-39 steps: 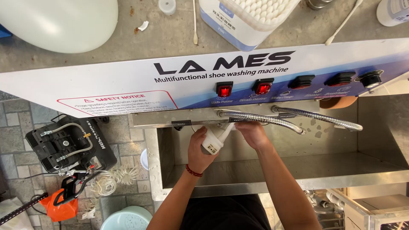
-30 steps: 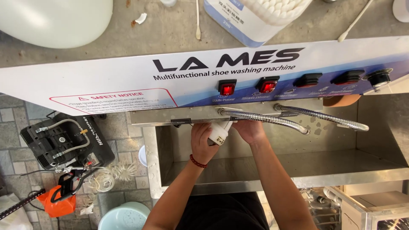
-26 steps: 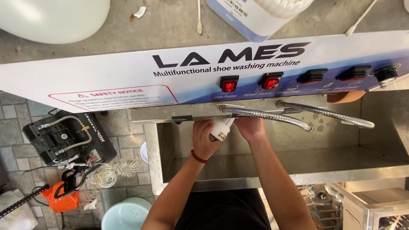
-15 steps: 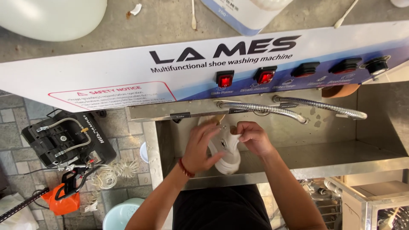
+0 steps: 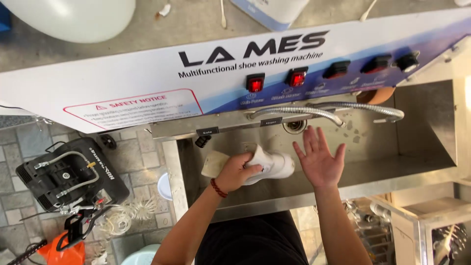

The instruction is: Manually clean a white sneaker using a shoe washing station with water and brushes.

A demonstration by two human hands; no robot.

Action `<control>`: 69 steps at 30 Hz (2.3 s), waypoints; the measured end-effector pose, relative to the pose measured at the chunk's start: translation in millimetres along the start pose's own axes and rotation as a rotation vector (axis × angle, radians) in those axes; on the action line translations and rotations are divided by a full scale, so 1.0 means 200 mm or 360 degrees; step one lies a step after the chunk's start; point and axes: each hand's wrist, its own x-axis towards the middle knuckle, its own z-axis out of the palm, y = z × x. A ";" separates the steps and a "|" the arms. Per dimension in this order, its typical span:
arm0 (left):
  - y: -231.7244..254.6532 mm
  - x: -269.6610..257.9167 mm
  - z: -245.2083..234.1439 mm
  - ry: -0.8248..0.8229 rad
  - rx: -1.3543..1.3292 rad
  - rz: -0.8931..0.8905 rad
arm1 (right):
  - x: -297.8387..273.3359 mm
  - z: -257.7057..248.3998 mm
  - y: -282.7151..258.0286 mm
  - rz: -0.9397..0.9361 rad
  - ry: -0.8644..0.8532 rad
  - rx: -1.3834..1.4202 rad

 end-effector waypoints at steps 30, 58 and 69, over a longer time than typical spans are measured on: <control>-0.47 0.65 -0.05 0.0318 -0.2628 0.0989 | 0.32 -0.13 0.44 0.0815 0.0167 -0.0596; -0.58 0.74 0.01 0.0538 -0.2846 0.0785 | 0.43 -0.16 0.38 0.0896 0.0191 -0.0409; -0.11 0.35 0.08 0.0178 -0.2769 0.0593 | 0.12 -0.05 0.31 0.0706 -0.0055 -0.0803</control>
